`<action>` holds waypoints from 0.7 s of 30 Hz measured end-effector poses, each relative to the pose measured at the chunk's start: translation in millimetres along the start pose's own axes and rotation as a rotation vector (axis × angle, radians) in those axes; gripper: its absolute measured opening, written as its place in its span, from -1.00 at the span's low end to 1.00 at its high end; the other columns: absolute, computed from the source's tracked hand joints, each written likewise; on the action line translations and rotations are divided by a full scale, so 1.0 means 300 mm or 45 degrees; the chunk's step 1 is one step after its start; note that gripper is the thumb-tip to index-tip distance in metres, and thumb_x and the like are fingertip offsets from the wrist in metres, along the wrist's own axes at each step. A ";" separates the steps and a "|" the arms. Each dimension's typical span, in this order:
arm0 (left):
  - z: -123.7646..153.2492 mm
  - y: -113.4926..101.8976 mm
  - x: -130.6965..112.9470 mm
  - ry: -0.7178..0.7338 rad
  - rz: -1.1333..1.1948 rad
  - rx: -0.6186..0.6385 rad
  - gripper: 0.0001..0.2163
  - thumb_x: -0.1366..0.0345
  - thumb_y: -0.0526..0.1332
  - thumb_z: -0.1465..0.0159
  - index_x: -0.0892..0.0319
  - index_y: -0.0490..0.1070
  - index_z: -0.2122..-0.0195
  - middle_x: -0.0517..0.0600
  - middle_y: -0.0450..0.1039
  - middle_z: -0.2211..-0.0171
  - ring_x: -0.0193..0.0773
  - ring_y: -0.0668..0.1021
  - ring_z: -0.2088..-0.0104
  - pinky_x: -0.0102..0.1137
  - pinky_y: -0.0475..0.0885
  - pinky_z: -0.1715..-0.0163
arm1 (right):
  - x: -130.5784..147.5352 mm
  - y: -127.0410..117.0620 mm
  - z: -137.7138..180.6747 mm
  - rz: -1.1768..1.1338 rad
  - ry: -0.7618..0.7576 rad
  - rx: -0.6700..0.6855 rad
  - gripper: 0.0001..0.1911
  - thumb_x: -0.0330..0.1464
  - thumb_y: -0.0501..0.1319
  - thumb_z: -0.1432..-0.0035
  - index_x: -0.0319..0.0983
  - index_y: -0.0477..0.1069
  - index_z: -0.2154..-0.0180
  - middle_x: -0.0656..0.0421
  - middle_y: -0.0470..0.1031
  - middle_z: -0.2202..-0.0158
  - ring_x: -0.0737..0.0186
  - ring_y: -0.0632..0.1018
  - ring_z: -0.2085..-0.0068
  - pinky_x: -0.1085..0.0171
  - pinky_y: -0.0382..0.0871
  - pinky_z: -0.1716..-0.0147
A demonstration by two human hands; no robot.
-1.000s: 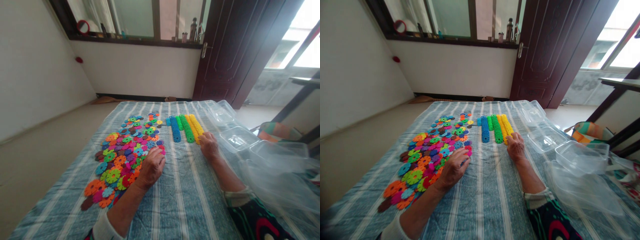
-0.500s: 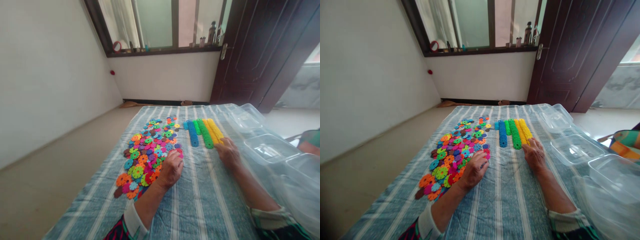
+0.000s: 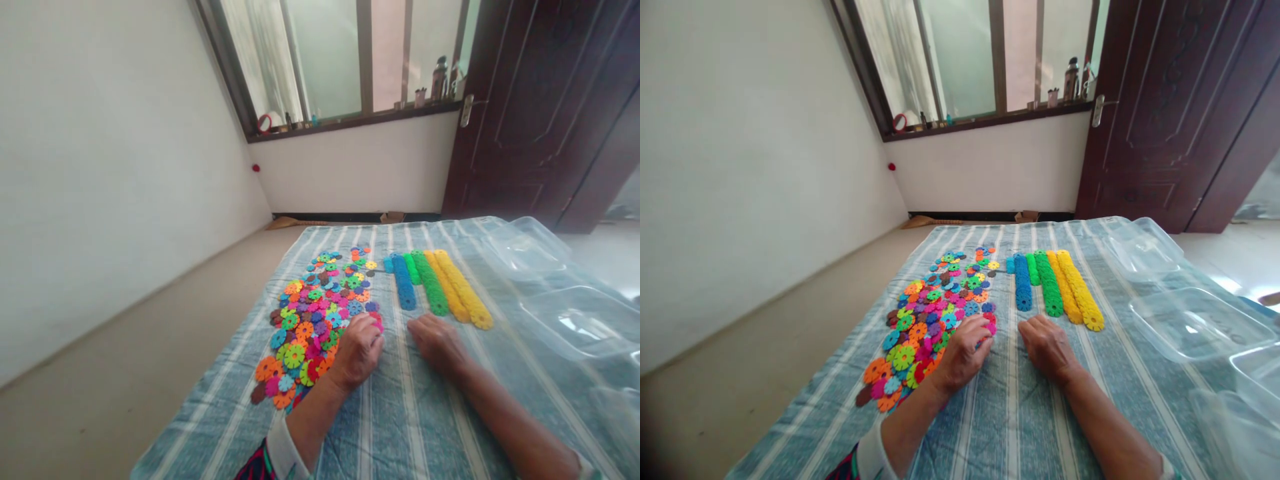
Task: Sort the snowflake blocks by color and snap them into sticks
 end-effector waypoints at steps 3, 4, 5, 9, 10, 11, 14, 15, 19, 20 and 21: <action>-0.007 -0.006 -0.002 -0.012 0.003 0.007 -0.91 0.45 0.17 -0.18 0.16 0.44 0.40 0.04 0.53 0.27 -0.19 0.53 0.13 -0.16 0.43 -0.01 | -0.009 0.012 0.001 -0.009 0.034 0.045 -0.69 -0.49 0.01 -0.24 -0.21 0.34 0.52 0.20 0.35 0.54 0.30 0.34 0.43 0.31 0.09 0.40; -0.009 -0.008 -0.003 -0.013 -0.002 0.014 -0.91 0.45 0.17 -0.18 0.16 0.44 0.40 0.05 0.53 0.26 -0.19 0.53 0.13 -0.17 0.44 0.00 | -0.014 0.014 0.001 -0.009 0.048 0.058 -0.69 -0.49 0.01 -0.24 -0.21 0.34 0.52 0.20 0.36 0.53 0.30 0.34 0.43 0.31 0.09 0.39; -0.012 -0.009 -0.003 -0.012 -0.008 0.022 -0.90 0.45 0.17 -0.18 0.16 0.45 0.40 0.05 0.53 0.26 -0.19 0.52 0.12 -0.18 0.45 0.01 | -0.018 0.016 0.000 -0.009 0.058 0.070 -0.69 -0.49 0.01 -0.24 -0.21 0.35 0.52 0.20 0.37 0.53 0.30 0.34 0.42 0.31 0.09 0.39; -0.038 -0.028 0.036 -0.073 -0.107 0.058 -0.85 0.44 0.13 -0.20 0.17 0.45 0.46 0.05 0.53 0.31 -0.20 0.53 0.18 -0.24 0.47 0.11 | -0.028 0.024 -0.003 -0.008 0.098 0.091 -0.69 -0.48 0.01 -0.24 -0.21 0.36 0.52 0.19 0.37 0.52 0.31 0.33 0.42 0.32 0.09 0.39; -0.052 -0.033 0.061 -0.120 -0.157 0.082 -0.84 0.44 0.13 -0.20 0.17 0.44 0.48 0.05 0.52 0.34 -0.21 0.54 0.21 -0.26 0.46 0.13 | -0.030 0.027 -0.003 -0.006 0.107 0.095 -0.69 -0.48 0.01 -0.23 -0.21 0.36 0.52 0.20 0.37 0.51 0.31 0.33 0.42 0.32 0.08 0.39; -0.070 -0.036 0.093 -0.181 -0.218 0.119 -0.83 0.45 0.12 -0.20 0.18 0.45 0.49 0.05 0.52 0.37 -0.21 0.54 0.24 -0.28 0.46 0.15 | -0.031 0.030 -0.003 -0.007 0.115 0.103 -0.69 -0.48 0.01 -0.23 -0.21 0.36 0.52 0.20 0.37 0.51 0.31 0.33 0.42 0.32 0.08 0.39; -0.138 -0.035 0.212 -0.396 -0.444 0.305 -0.81 0.45 0.09 -0.21 0.22 0.47 0.46 0.07 0.52 0.37 -0.20 0.54 0.24 -0.33 0.43 0.15 | -0.032 0.036 -0.004 -0.016 0.128 0.118 -0.71 -0.48 0.02 -0.24 -0.21 0.35 0.52 0.20 0.37 0.50 0.31 0.34 0.40 0.33 0.08 0.38; -0.165 -0.030 0.253 -0.460 -0.519 0.374 -0.79 0.44 0.07 -0.23 0.23 0.49 0.43 0.08 0.53 0.34 -0.20 0.55 0.22 -0.34 0.42 0.14 | -0.032 0.035 -0.004 -0.016 0.130 0.116 -0.71 -0.48 0.03 -0.23 -0.22 0.35 0.51 0.20 0.37 0.49 0.31 0.34 0.40 0.33 0.08 0.38; -0.290 0.007 0.375 -0.601 -0.651 0.535 -0.74 0.41 0.02 -0.26 0.24 0.53 0.34 0.13 0.56 0.28 -0.15 0.57 0.17 -0.35 0.41 0.12 | -0.029 0.025 -0.009 -0.002 0.136 0.084 -0.73 -0.49 0.06 -0.22 -0.22 0.34 0.52 0.20 0.36 0.50 0.31 0.34 0.40 0.33 0.07 0.38; -0.317 0.026 0.398 -0.616 -0.676 0.572 -0.74 0.41 0.02 -0.26 0.24 0.53 0.31 0.14 0.56 0.25 -0.13 0.56 0.14 -0.34 0.41 0.11 | -0.029 0.022 -0.011 0.003 0.137 0.077 -0.73 -0.49 0.06 -0.22 -0.22 0.35 0.52 0.20 0.36 0.50 0.30 0.34 0.40 0.33 0.07 0.38; -0.341 0.047 0.418 -0.624 -0.686 0.598 -0.74 0.41 0.03 -0.25 0.24 0.54 0.28 0.16 0.56 0.22 -0.11 0.56 0.12 -0.33 0.41 0.09 | -0.028 0.019 -0.014 0.009 0.138 0.071 -0.73 -0.49 0.06 -0.21 -0.22 0.35 0.52 0.20 0.36 0.51 0.31 0.33 0.40 0.32 0.07 0.38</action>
Point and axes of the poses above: each hand's wrist, its own z-axis away from the middle knuckle, its own y-axis out of the palm, x = y × z, the point moved 10 cm from there along -z, towards the middle knuckle
